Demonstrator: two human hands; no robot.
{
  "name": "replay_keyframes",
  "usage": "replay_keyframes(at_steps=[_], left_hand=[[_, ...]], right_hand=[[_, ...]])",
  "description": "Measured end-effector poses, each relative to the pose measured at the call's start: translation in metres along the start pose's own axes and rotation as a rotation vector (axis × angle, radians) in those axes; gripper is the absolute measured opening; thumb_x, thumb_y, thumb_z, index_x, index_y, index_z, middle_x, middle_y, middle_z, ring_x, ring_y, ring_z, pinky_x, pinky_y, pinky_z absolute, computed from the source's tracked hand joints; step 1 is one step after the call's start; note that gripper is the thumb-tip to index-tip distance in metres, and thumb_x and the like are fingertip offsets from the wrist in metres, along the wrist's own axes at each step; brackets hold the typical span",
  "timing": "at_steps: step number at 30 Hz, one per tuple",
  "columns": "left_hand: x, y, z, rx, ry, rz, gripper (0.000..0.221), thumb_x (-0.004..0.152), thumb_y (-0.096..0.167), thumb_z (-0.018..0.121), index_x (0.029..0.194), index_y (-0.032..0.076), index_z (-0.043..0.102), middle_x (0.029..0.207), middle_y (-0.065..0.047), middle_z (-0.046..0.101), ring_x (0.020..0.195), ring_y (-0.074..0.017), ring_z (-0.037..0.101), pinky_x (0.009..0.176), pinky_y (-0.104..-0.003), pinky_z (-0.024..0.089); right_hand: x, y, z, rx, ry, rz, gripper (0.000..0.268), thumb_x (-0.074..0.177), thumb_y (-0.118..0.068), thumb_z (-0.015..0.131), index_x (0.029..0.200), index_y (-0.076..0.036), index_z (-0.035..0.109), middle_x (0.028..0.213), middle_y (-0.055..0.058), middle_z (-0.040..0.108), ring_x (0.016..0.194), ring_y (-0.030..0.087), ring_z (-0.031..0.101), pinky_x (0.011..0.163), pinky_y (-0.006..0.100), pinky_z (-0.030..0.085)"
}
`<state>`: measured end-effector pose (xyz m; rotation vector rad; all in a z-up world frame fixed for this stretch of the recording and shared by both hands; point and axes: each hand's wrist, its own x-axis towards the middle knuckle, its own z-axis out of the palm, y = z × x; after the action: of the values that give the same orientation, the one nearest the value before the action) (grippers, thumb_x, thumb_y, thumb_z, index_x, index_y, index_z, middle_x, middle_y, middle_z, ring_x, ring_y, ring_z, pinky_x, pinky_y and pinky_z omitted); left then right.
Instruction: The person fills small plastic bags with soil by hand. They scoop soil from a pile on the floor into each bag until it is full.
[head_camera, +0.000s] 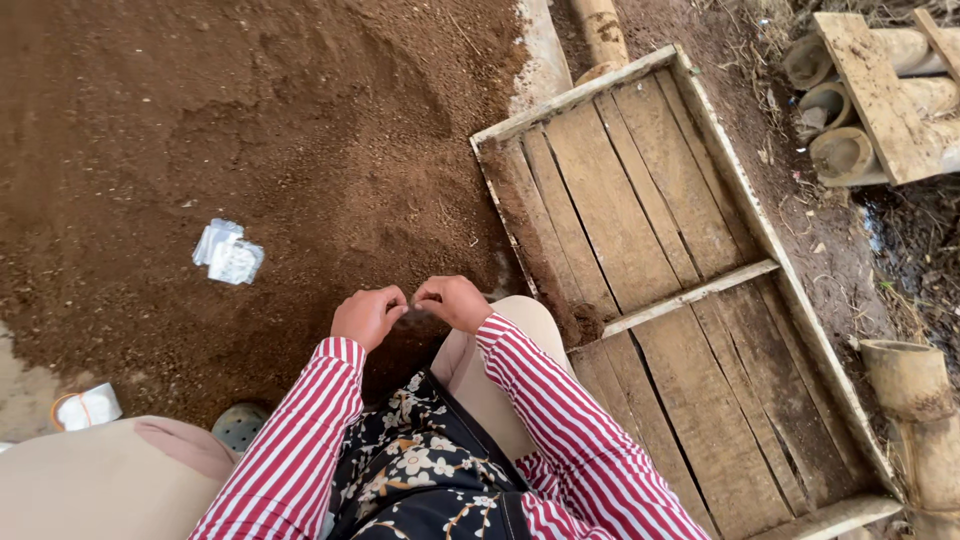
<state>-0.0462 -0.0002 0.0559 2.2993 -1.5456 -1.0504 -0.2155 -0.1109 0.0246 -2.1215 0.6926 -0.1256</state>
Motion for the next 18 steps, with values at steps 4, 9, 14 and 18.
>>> replay_keyframes(at_steps=[4,9,14,18], left_hand=[[0.007,-0.024,0.01,-0.383,0.128,0.023,0.018,0.088,0.027,0.069,0.106,0.023,0.07,0.104,-0.004,0.074,0.108,-0.0273,0.067,0.088,-0.041,0.054],[0.002,-0.036,0.006,-0.48,0.149,-0.031,0.019,0.091,0.036,0.064,0.098,0.021,0.074,0.09,-0.004,0.075,0.097,-0.027,0.068,0.084,-0.042,0.053],[0.016,-0.049,0.012,-0.583,0.164,-0.036,0.022,0.092,0.039,0.062,0.095,0.021,0.074,0.079,-0.004,0.072,0.086,-0.0236,0.069,0.078,-0.04,0.053],[0.019,-0.05,0.016,-0.765,0.164,-0.09,0.019,0.094,0.033,0.061,0.097,0.019,0.073,0.074,0.0,0.069,0.077,-0.0141,0.063,0.074,-0.032,0.05]], right_hand=[[0.016,-0.018,0.017,0.129,0.052,0.125,0.009,0.093,-0.019,0.069,0.096,-0.011,0.072,0.088,0.004,0.073,0.088,0.02,0.069,0.078,0.034,0.054],[0.024,-0.015,0.028,0.233,0.107,0.214,0.015,0.096,-0.025,0.066,0.096,-0.013,0.074,0.077,0.001,0.071,0.072,0.012,0.062,0.067,0.029,0.049],[0.026,-0.026,0.041,0.567,0.224,0.204,0.01,0.091,-0.015,0.069,0.094,-0.006,0.071,0.077,-0.002,0.063,0.072,0.008,0.054,0.065,0.021,0.045],[0.039,-0.022,0.053,1.142,0.195,0.458,0.02,0.094,-0.026,0.07,0.098,-0.007,0.069,0.085,0.0,0.069,0.076,0.01,0.067,0.069,0.021,0.057]])
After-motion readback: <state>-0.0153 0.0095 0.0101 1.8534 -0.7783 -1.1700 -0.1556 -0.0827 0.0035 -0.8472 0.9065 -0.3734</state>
